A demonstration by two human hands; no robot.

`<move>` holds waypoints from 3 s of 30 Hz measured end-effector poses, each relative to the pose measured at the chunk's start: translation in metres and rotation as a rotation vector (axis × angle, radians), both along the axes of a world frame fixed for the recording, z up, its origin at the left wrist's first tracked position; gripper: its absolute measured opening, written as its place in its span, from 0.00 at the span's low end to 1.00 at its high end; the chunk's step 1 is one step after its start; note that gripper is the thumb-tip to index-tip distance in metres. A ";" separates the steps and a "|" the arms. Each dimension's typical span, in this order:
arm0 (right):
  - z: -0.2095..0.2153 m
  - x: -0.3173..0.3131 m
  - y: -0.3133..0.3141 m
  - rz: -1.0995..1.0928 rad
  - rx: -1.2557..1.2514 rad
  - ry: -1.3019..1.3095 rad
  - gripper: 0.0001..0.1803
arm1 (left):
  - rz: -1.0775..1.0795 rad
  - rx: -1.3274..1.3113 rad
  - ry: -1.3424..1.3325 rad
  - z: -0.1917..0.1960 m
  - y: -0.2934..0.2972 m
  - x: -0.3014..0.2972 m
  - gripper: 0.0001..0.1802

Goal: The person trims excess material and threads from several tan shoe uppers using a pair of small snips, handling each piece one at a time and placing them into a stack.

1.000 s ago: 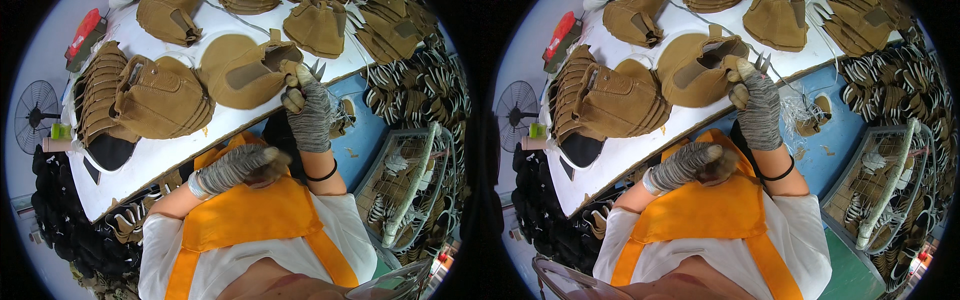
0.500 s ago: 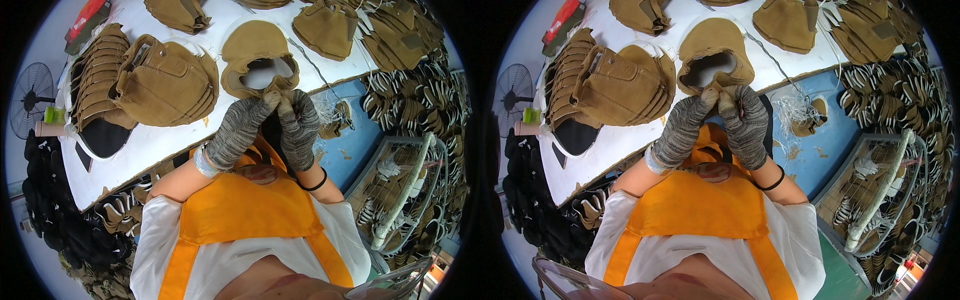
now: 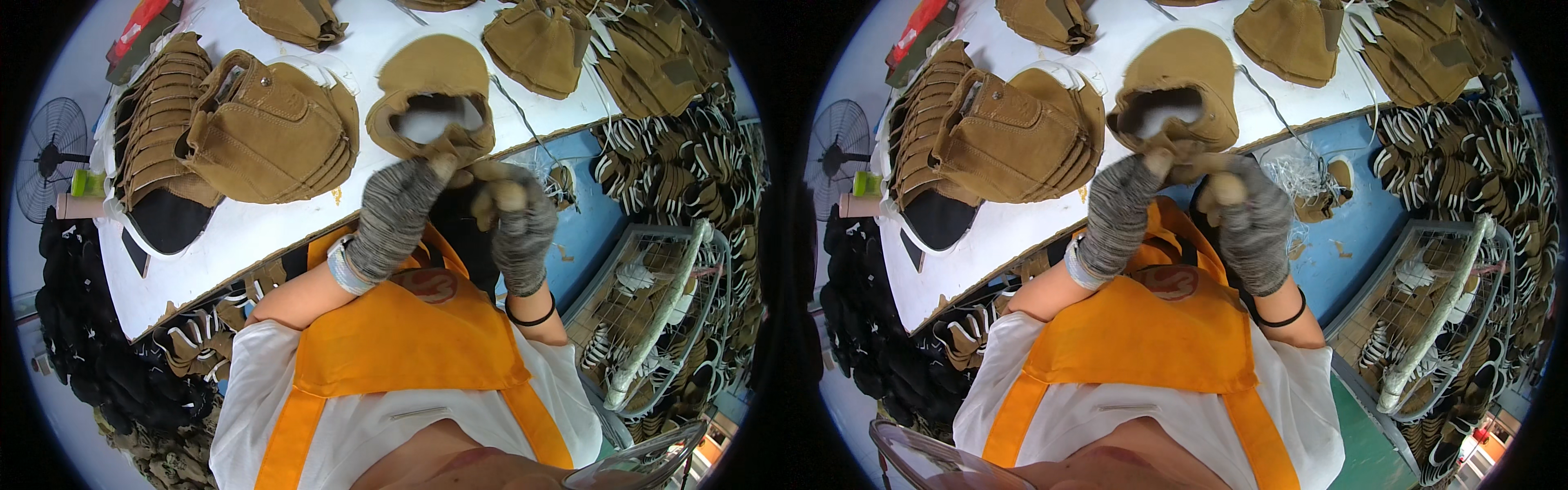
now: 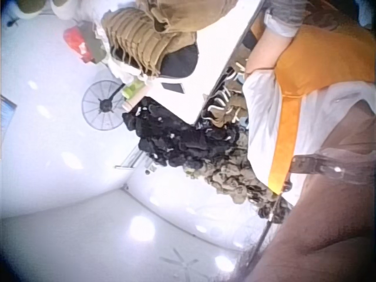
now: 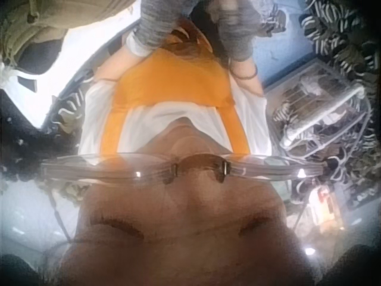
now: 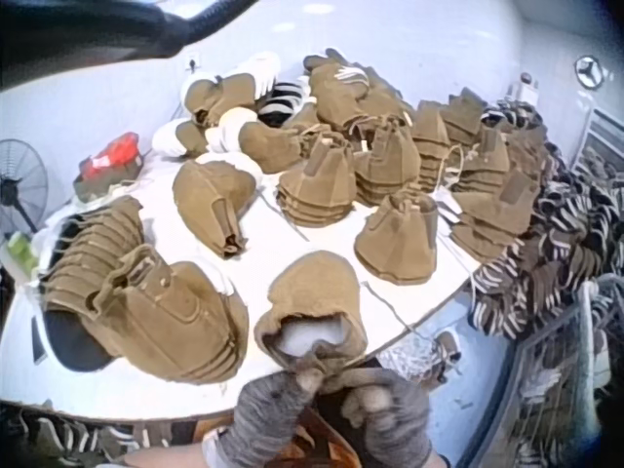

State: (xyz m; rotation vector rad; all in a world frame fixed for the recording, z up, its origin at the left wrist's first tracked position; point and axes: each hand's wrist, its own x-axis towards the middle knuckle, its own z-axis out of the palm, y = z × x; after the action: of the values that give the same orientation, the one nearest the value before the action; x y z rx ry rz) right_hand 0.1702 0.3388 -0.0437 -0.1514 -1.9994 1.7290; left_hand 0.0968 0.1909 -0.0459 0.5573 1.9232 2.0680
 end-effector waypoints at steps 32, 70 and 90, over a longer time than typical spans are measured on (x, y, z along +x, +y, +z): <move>0.029 -0.011 -0.009 -0.112 0.598 -0.114 0.17 | -0.080 -0.424 0.780 -0.006 -0.011 -0.035 0.14; 0.021 -0.042 0.014 -0.222 0.292 0.187 0.24 | -0.108 -0.213 0.559 -0.001 -0.015 -0.043 0.13; 0.016 -0.126 0.026 0.011 0.003 -0.100 0.19 | -0.635 0.006 -0.044 0.011 -0.032 -0.045 0.16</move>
State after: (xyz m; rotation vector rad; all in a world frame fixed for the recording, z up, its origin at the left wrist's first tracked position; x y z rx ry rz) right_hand 0.0442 0.3647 -0.0280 -0.2304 -2.0777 1.7567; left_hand 0.0520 0.1584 -0.0347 0.9642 1.4545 1.6537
